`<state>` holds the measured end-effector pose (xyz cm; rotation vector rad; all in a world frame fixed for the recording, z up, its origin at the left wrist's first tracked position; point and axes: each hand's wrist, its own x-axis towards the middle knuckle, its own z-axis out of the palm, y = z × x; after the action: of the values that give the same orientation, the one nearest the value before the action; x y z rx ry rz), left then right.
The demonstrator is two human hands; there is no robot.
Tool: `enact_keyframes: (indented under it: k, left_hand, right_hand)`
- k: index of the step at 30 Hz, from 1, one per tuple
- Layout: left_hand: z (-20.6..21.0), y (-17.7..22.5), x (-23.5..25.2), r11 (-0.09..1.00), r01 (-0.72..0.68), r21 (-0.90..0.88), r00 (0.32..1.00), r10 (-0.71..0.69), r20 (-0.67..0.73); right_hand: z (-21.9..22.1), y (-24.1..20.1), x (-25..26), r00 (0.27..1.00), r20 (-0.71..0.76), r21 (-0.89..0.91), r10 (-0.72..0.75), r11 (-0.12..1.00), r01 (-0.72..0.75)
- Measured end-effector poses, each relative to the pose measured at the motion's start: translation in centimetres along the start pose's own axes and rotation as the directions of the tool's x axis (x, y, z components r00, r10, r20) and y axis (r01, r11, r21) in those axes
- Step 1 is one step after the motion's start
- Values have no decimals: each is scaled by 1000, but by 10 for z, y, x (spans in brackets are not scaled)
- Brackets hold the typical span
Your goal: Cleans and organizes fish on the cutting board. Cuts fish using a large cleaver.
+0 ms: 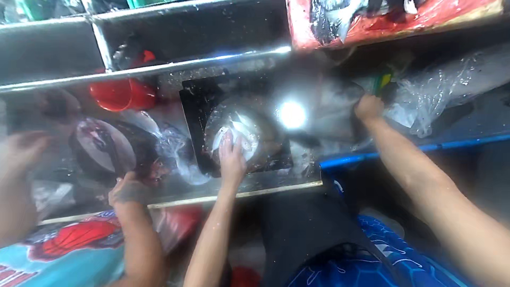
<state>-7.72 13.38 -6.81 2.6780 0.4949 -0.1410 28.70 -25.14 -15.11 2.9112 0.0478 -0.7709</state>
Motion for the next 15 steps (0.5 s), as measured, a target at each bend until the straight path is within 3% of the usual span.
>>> enact_keyframes:
  k: [2, 3, 5, 7, 9, 12, 15]
  left_hand:
    - [0, 33, -13, 994, 61, -95, 996, -67, -63]
    - [5, 53, -16, 989, 27, -142, 996, -39, -79]
    - [18, 100, -16, 964, -138, -227, 988, 119, -95]
    - [24, 150, -7, 909, -323, -263, 946, 315, -73]
    - [24, 190, 4, 862, -471, -187, 871, 489, 57]
    - [28, 205, 13, 797, -595, -100, 772, 602, 203]
    - [25, 182, 10, 839, -508, -195, 795, 544, 271]
  right_hand:
    - [12, 13, -6, 999, 33, 33, 20, 999, -21]
    - [13, 21, -15, 996, 78, 116, 44, 992, -53]
    - [6, 38, -49, 968, 241, 345, 75, 925, -158]
    - [-9, 41, -103, 927, 374, 532, -41, 828, -178]
    - [-27, 21, -170, 852, 437, 638, -289, 767, -67]
    - [-36, -21, -241, 743, 358, 630, -566, 734, 255]
    - [-34, -46, -269, 767, 236, 648, -596, 685, 333]
